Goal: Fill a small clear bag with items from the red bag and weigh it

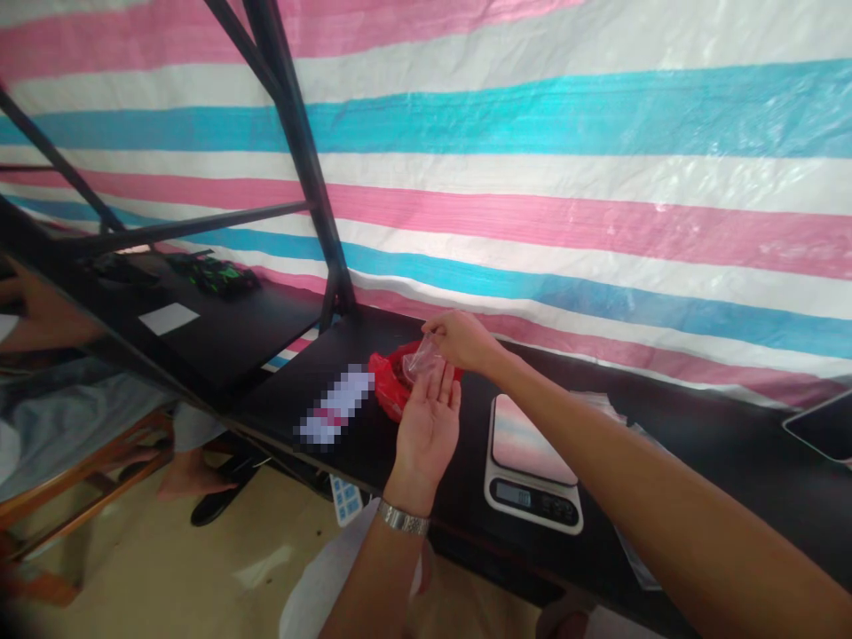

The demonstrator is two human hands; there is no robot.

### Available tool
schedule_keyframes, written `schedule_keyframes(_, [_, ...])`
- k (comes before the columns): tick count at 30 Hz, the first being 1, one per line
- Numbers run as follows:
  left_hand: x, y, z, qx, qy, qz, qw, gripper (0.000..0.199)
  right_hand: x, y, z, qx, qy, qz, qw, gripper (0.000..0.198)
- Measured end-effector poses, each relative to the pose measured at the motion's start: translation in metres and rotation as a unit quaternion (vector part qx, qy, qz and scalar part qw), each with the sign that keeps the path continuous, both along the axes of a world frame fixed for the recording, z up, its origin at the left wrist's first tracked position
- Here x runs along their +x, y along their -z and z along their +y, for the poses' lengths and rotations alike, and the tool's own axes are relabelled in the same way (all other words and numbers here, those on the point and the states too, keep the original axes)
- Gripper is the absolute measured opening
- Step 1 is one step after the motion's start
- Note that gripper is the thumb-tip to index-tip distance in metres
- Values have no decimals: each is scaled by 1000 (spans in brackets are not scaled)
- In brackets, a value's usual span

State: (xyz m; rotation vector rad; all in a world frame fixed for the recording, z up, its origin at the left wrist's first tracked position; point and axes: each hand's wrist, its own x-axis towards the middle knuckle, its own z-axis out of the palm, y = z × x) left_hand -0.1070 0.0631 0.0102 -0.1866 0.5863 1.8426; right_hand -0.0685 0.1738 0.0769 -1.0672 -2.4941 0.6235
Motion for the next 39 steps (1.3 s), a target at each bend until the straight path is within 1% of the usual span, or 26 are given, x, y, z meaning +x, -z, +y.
schedule_keyframes(3, [-3, 2, 3, 1, 2, 72, 997, 33, 34, 8, -11, -38, 24, 63, 997, 29])
schedule_keyframes(5, [-4, 5, 2, 3, 0, 166, 986, 24, 67, 16, -25, -103, 16, 87, 991, 26])
schedule_keyframes(6, [-2, 8, 0, 7, 6, 228, 974, 19, 85, 20, -33, -132, 13, 98, 986, 26])
schedule_keyframes(7, [0, 11, -4, 16, 16, 293, 956, 16, 103, 25, -43, -148, 13, 106, 983, 28])
schedule_keyframes(9, [8, 20, -17, 54, 63, 418, 905, 17, 138, 34, -63, -147, 45, 150, 977, 39])
schedule_keyframes(12, [28, 33, -41, 107, 170, 521, 829, 23, 179, 51, -95, -174, 95, 201, 960, 47])
schedule_keyframes(14, [43, 39, -56, 113, 225, 565, 785, 23, 197, 63, -114, -200, 121, 204, 951, 41])
schedule_keyframes(15, [50, 40, -61, 109, 237, 582, 770, 23, 203, 68, -123, -206, 137, 204, 947, 38])
schedule_keyframes(17, [61, 40, -68, 96, 243, 604, 753, 22, 213, 76, -136, -208, 173, 213, 939, 36])
schedule_keyframes(20, [69, 42, -71, 81, 260, 631, 727, 23, 224, 80, -146, -206, 210, 249, 923, 38])
schedule_keyframes(22, [70, 49, -73, 50, 234, 677, 696, 27, 233, 77, -145, -204, 216, 268, 916, 40])
schedule_keyframes(23, [70, 54, -73, 22, 198, 711, 674, 31, 238, 75, -143, -198, 219, 276, 915, 41])
schedule_keyframes(24, [69, 61, -73, -10, 157, 750, 643, 36, 244, 72, -141, -188, 223, 286, 913, 43])
schedule_keyframes(25, [67, 67, -73, -46, 125, 787, 602, 46, 250, 69, -138, -177, 229, 300, 909, 45])
schedule_keyframes(26, [66, 74, -73, -83, 114, 817, 559, 62, 256, 67, -134, -168, 237, 317, 903, 47])
schedule_keyframes(27, [64, 80, -71, -103, 124, 839, 521, 74, 261, 66, -131, -163, 248, 339, 893, 49])
schedule_keyframes(28, [62, 85, -69, -104, 139, 854, 490, 80, 267, 65, -129, -164, 259, 364, 880, 50])
schedule_keyframes(29, [60, 88, -66, -98, 156, 865, 467, 83, 271, 65, -127, -171, 269, 390, 864, 51])
schedule_keyframes(30, [58, 90, -62, -88, 169, 872, 451, 83, 275, 66, -126, -183, 277, 414, 848, 51])
schedule_keyframes(31, [56, 91, -59, -80, 176, 877, 441, 82, 278, 68, -125, -198, 283, 434, 832, 51])
schedule_keyframes(33, [51, 88, -53, -80, 176, 881, 432, 81, 282, 74, -126, -230, 289, 459, 808, 52])
schedule_keyframes(35, [46, 81, -53, -87, 176, 876, 440, 82, 281, 78, -127, -250, 289, 462, 800, 53])
schedule_keyframes(36, [44, 76, -56, -87, 175, 870, 453, 81, 280, 79, -127, -253, 287, 455, 804, 53])
schedule_keyframes(37, [41, 71, -60, -83, 174, 859, 474, 78, 276, 78, -126, -249, 284, 443, 813, 51])
schedule_keyframes(38, [40, 65, -65, -74, 172, 844, 503, 74, 271, 78, -126, -245, 276, 426, 826, 50])
schedule_keyframes(39, [39, 58, -70, -62, 168, 822, 540, 68, 263, 76, -125, -243, 261, 404, 842, 48])
